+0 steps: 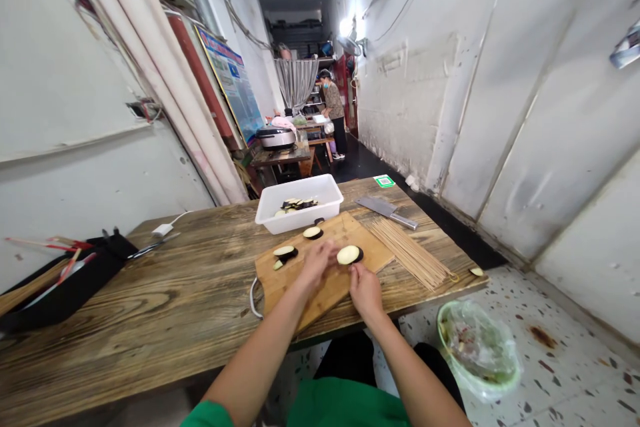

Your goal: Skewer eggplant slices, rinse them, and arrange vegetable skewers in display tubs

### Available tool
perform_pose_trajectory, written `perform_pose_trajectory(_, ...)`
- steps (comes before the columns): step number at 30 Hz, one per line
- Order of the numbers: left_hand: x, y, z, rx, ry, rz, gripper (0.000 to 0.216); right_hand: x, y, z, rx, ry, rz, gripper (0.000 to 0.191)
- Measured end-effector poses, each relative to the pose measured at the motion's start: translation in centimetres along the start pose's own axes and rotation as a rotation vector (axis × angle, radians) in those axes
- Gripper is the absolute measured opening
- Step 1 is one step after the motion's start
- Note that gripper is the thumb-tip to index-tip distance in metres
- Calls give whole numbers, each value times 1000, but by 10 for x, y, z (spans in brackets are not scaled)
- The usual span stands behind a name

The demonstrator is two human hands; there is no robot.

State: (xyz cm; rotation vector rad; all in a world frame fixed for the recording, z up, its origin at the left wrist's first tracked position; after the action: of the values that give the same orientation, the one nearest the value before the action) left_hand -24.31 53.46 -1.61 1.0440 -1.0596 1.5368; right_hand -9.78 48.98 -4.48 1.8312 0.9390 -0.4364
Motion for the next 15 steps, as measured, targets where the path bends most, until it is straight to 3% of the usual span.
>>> perform_pose_trajectory(3, 28, 33, -19, 414, -293, -474, 24, 7, -3, 7, -4, -28, -65, 36)
perform_pose_trajectory(5, 43, 46, -33, 518, -300, -772, 29, 9, -4, 8, -22, -39, -91, 35)
perform_pose_trajectory(9, 55, 44, -55, 429, -137, -1155, 37, 10, -5, 8, -31, -49, -125, 33)
perform_pose_trajectory(15, 49, 33, -63, 432, -51, -1233, 32, 8, -5, 9, -13, -36, -182, 32)
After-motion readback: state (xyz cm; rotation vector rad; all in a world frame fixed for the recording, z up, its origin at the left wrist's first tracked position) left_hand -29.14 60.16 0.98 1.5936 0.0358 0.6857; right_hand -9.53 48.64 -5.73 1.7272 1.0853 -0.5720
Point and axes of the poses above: each hand's wrist, its own z-axis away from the middle knuckle, its own y-axis out of the back of the hand, x = y × z, the point moved 1 cm from there along -z, towards the middle knuckle, and after that the axes turned 10 degrees about y, right-handed, at the moved point
